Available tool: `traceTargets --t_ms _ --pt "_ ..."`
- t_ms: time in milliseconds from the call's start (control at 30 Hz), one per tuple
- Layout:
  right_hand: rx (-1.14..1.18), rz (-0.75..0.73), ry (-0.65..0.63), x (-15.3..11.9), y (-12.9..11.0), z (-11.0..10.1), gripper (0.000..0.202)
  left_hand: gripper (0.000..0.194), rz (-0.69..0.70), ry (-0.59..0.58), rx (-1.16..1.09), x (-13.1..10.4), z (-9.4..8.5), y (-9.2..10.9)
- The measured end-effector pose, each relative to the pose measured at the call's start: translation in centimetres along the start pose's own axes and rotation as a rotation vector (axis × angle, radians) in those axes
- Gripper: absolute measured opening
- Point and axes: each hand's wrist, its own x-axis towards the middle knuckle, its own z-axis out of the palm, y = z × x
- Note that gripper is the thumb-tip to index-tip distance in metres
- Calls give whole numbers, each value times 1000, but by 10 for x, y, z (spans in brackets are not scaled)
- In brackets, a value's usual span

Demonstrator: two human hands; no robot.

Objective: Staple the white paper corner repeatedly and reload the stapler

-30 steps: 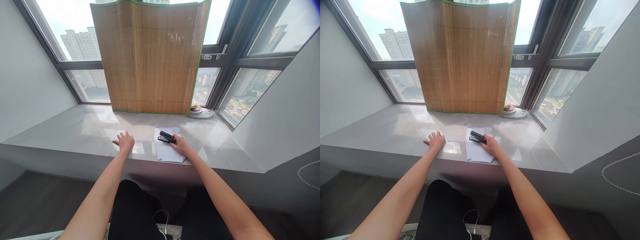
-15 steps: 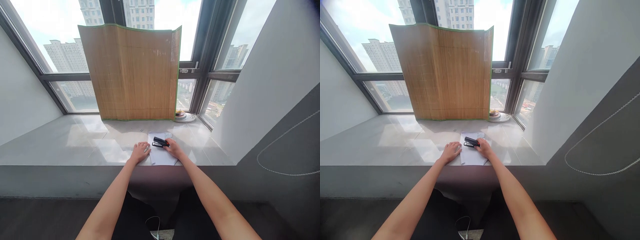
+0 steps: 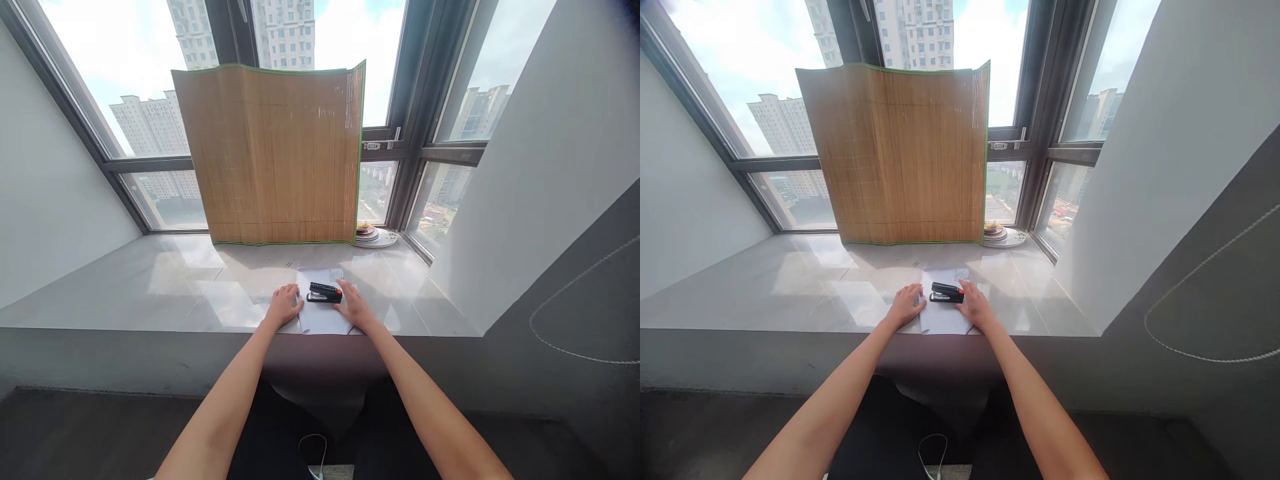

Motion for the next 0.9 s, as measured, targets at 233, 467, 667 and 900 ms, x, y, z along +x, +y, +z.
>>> traceTargets --t_ms 233,467,667,900 --pt "-203 66 21 -12 -17 1 38 15 29 -16 -28 0 4 -3" --pt "-315 81 9 -13 -20 2 54 15 34 19 -76 -1 6 -4" --pt "-349 86 -7 -12 -19 4 54 14 117 55 -123 0 6 -2" --pt "-352 68 8 -13 -17 7 55 8 3 63 -290 -4 17 3"
